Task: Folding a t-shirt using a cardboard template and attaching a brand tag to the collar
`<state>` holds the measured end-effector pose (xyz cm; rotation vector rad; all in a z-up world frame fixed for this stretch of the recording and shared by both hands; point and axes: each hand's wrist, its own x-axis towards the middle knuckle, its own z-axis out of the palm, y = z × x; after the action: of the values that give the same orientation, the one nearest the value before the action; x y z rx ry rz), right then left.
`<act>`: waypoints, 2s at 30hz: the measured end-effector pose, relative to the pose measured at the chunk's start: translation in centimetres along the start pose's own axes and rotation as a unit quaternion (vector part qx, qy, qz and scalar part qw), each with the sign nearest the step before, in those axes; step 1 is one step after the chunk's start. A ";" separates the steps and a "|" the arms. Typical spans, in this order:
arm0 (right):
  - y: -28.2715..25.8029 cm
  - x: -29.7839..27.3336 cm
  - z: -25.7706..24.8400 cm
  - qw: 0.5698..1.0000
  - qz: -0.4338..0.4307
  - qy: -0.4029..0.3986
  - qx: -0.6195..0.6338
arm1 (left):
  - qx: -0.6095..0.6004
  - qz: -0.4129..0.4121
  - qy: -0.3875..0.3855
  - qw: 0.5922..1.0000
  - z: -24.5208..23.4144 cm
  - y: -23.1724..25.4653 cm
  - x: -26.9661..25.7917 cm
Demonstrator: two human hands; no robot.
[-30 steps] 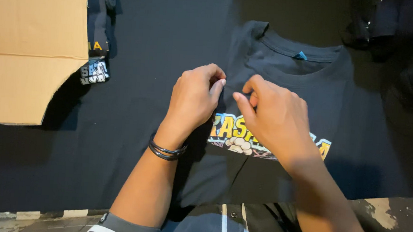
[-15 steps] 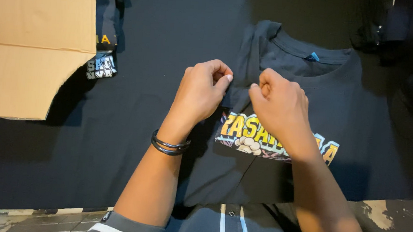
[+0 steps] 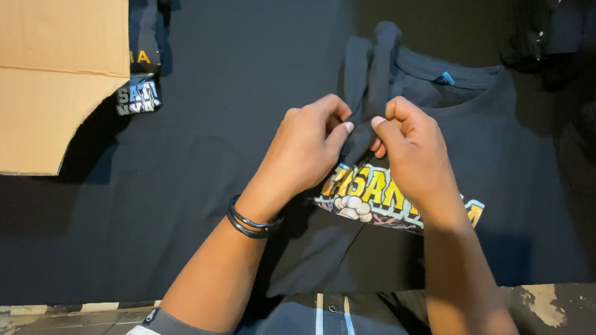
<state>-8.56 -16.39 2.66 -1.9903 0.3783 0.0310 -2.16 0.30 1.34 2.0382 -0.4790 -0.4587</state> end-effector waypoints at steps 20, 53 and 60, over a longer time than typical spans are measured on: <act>1.3 -1.7 -7.3 0.980 -0.027 0.019 -0.196 | 0.060 -0.002 0.126 0.990 1.2 -0.7 1.5; 14.5 2.5 -13.0 0.943 -0.011 0.290 -0.164 | 0.313 0.142 0.282 0.896 4.2 -0.7 9.1; 15.6 2.1 -13.6 0.912 -0.159 0.323 -0.195 | 0.273 0.174 0.268 0.908 4.1 -1.7 9.4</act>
<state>-12.89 -35.06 -5.45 -2.4051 0.4845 -0.8361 4.08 -6.62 -3.25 2.4106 -0.6559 0.5062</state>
